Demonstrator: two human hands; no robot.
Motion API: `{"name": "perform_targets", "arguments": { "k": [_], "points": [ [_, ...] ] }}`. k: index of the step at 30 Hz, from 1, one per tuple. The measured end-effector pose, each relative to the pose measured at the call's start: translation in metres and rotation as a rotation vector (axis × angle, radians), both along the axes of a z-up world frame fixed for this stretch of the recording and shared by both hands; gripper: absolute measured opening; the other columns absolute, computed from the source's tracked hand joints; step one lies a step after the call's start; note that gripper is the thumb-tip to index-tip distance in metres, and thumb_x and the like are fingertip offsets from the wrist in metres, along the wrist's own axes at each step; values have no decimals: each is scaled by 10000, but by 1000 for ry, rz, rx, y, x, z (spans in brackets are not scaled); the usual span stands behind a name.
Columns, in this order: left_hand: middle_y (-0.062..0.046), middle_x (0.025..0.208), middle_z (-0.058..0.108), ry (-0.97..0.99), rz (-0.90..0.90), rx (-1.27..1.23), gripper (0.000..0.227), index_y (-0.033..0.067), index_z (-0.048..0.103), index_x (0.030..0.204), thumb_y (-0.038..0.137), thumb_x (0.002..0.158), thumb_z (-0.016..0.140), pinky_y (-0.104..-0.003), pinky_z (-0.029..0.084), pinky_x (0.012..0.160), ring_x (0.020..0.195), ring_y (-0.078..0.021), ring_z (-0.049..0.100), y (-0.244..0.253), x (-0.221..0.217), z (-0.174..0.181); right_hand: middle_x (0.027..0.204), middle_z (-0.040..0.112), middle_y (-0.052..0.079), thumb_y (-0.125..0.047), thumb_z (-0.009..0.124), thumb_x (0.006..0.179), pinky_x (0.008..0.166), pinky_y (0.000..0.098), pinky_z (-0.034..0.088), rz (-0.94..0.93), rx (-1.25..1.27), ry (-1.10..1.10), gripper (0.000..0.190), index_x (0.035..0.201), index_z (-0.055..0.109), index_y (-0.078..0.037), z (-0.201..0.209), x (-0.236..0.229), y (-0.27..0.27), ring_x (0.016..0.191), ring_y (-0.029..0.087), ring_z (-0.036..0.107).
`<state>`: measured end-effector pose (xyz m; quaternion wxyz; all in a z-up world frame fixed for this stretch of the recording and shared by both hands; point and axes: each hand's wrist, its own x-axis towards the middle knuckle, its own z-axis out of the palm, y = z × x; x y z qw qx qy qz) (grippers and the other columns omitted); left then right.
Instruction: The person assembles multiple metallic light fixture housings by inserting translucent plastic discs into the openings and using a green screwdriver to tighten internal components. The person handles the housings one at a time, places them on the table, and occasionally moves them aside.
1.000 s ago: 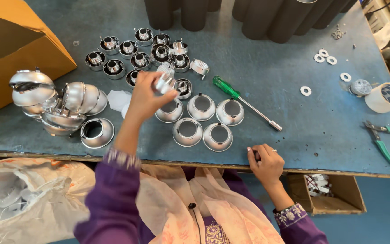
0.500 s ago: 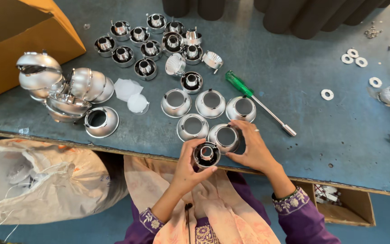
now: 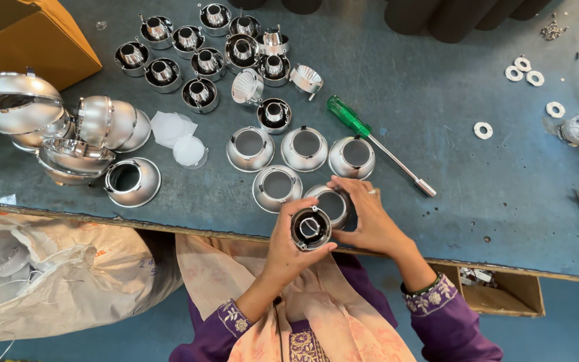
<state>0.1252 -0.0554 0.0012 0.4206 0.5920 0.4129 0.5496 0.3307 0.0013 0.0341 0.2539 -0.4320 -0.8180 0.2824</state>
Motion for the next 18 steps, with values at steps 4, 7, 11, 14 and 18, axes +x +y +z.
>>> {"name": "perform_targets", "arguments": {
  "k": [4, 7, 11, 14, 18],
  "points": [
    [-109, 1269, 610, 46, 53, 18, 778, 47, 538, 1334, 202, 700, 962, -348, 523, 1024, 1171, -255, 644, 3, 5, 2, 1339, 550, 113, -262, 879, 562, 1043, 478, 305, -298, 165, -106, 858, 1341, 552, -108, -19, -16, -26, 1264, 332, 483],
    [-120, 1300, 562, 69, 102, 52, 792, 37, 515, 1340, 212, 710, 961, -356, 501, 1058, 1208, -254, 606, 9, 14, 3, 1324, 555, 115, -205, 836, 618, 1053, 466, 320, -520, 166, -128, 742, 1311, 585, -123, -28, -28, -48, 1252, 330, 490],
    [-145, 1366, 469, 2, 61, -108, 885, 20, 418, 1490, 261, 791, 905, -375, 469, 1094, 1266, -281, 555, 11, 21, 4, 1464, 464, 177, -251, 851, 698, 1093, 486, 297, -487, 181, -22, 760, 1360, 515, -84, -21, -24, -59, 1331, 377, 429],
    [-147, 1452, 405, -35, 5, -103, 927, 28, 329, 1586, 313, 882, 862, -385, 450, 1161, 1378, -296, 517, 8, 19, 4, 1583, 403, 200, -247, 836, 724, 1145, 506, 265, -295, 107, 68, 882, 1467, 403, -50, -10, -4, -53, 1417, 389, 387],
    [-156, 1398, 459, 101, -25, -11, 943, 56, 427, 1530, 337, 777, 920, -407, 465, 1145, 1360, -329, 537, 5, 13, 7, 1547, 521, 126, -284, 872, 737, 1164, 525, 214, -175, 20, 12, 1035, 1540, 271, -28, -8, 8, -44, 1426, 315, 458]
  ]
}}
